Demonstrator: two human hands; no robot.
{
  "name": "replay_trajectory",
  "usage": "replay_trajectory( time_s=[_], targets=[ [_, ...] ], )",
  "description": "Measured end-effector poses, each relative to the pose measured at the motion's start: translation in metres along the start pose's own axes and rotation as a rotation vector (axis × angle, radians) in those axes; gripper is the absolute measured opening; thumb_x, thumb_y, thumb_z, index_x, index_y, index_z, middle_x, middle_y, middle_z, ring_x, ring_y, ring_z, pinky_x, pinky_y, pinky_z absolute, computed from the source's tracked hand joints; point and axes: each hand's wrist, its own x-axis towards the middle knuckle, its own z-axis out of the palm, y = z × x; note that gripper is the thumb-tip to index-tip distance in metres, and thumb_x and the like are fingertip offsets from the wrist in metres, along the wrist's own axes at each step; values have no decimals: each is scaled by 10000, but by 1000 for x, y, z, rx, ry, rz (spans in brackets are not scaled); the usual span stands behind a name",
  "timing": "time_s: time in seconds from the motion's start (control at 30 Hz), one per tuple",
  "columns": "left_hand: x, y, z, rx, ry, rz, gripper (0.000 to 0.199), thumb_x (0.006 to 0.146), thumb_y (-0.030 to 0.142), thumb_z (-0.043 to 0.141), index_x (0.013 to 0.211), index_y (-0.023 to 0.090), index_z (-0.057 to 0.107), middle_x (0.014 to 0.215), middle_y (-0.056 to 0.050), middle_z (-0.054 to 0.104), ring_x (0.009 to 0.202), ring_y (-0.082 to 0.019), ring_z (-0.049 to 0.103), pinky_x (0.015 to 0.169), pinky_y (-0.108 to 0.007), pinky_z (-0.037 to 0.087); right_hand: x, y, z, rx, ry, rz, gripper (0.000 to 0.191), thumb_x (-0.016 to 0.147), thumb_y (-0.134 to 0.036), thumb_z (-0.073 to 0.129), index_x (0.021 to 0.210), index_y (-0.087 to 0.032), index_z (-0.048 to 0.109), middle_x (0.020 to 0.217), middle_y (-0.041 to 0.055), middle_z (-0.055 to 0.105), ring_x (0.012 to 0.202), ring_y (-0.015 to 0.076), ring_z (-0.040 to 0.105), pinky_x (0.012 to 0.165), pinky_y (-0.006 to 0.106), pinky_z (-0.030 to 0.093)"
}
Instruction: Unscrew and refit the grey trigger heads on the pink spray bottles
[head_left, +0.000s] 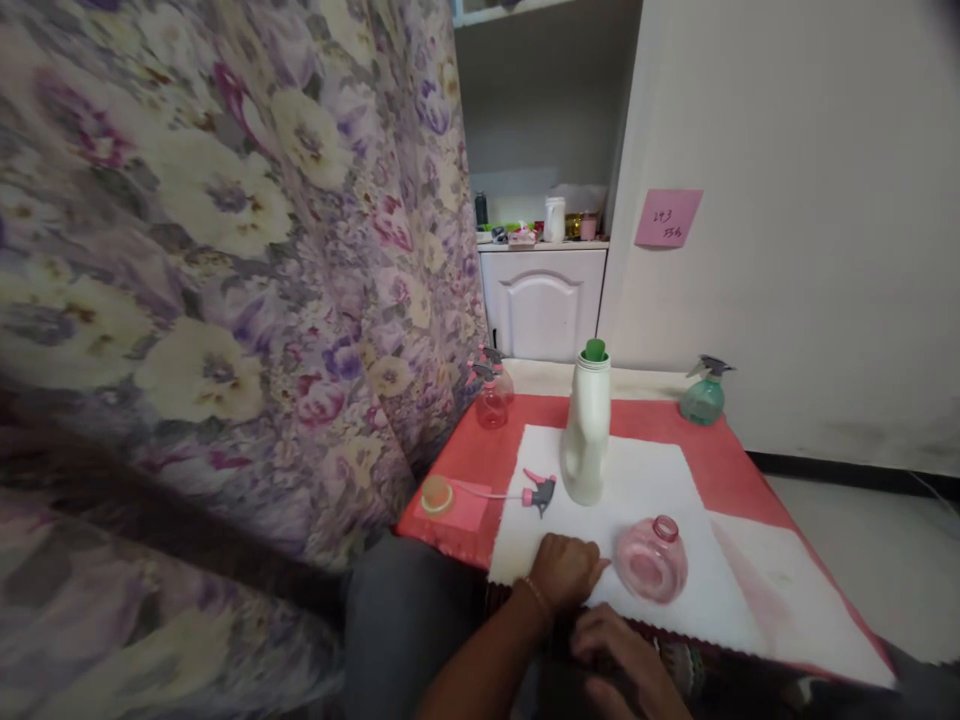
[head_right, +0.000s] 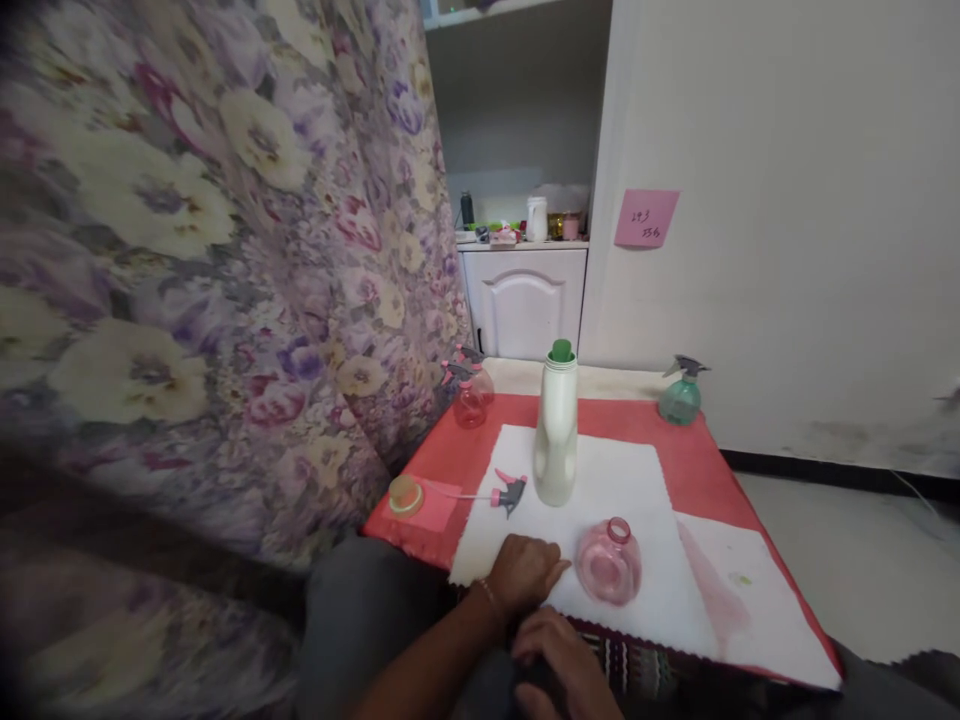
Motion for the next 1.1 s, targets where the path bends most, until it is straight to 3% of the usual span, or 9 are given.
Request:
replay_trajectory(
  time_s=[0.07, 0.17, 0.3, 0.4, 0.5, 0.67, 0.93, 1.03, 1.1],
  targets=[
    [3, 0, -1, 11, -28, 13, 386, 945, 464, 381, 914, 190, 651, 836, -87, 740, 740, -238, 682, 638, -339, 448, 24, -14, 10, 5, -101, -10, 280, 942, -438, 404, 1061, -240, 563, 972, 78, 630, 902, 220, 613, 779, 336, 527],
    [3, 4, -2, 26, -36, 5, 417, 952, 472, 356, 940, 180, 654, 837, -99, 742, 760, -240, 686, 656, -348, 444, 47, -30, 24, -66, -130, 45, 268, 959, -403, 395, 1068, -229, 569, 1032, 74, 607, 977, 226, 561, 882, 379, 486],
    [-1, 6, 1, 33, -20, 4, 426, 956, 479, 344, 964, 173, 641, 885, -115, 734, 834, -258, 679, 709, -371, 433, 59, -46, 43, -61, -122, 141, 254, 968, -399, 383, 952, -217, 559, 946, 46, 570, 879, 198, 524, 827, 370, 470],
    [-2, 4, 2, 43, -6, 3, 407, 957, 468, 349, 955, 178, 635, 883, -120, 727, 850, -266, 673, 720, -375, 420, 65, -53, 53, 8, -152, 75, 241, 961, -418, 390, 922, -231, 537, 904, 22, 566, 845, 180, 522, 802, 347, 465],
    [-1, 3, 3, 58, 15, -7, 393, 962, 449, 340, 948, 184, 630, 873, -118, 725, 845, -265, 671, 710, -370, 412, 69, -45, 57, -37, -143, 6, 215, 942, -427, 433, 892, -248, 539, 859, 4, 587, 822, 176, 535, 785, 340, 463],
    [2, 2, 3, 74, 45, -34, 356, 957, 426, 368, 902, 194, 632, 816, -95, 725, 789, -246, 671, 682, -348, 404, 65, -21, 65, -281, 8, 90, 123, 901, -348, 512, 862, -231, 522, 864, 37, 598, 789, 207, 546, 739, 371, 472],
    [4, -4, 9, 84, 81, -20, 348, 968, 393, 345, 902, 213, 635, 839, -87, 729, 809, -246, 670, 693, -349, 402, 63, -12, 70, -204, 45, 19, 279, 890, -513, 476, 779, -259, 512, 730, -24, 598, 693, 159, 565, 700, 287, 475],
    [7, -6, 10, 84, 95, -15, 334, 966, 374, 361, 877, 208, 637, 801, -86, 727, 776, -241, 670, 678, -343, 394, 67, 5, 85, -327, 84, 102, 396, 832, -612, 479, 721, -236, 533, 744, 13, 624, 699, 188, 567, 678, 324, 473],
    [7, -7, 10, 82, 111, -5, 345, 971, 369, 347, 862, 214, 635, 800, -86, 724, 786, -235, 666, 687, -339, 393, 74, 14, 100, -352, 60, 169, 385, 787, -597, 561, 665, -233, 540, 690, -9, 604, 649, 164, 543, 626, 289, 452]
  ],
)
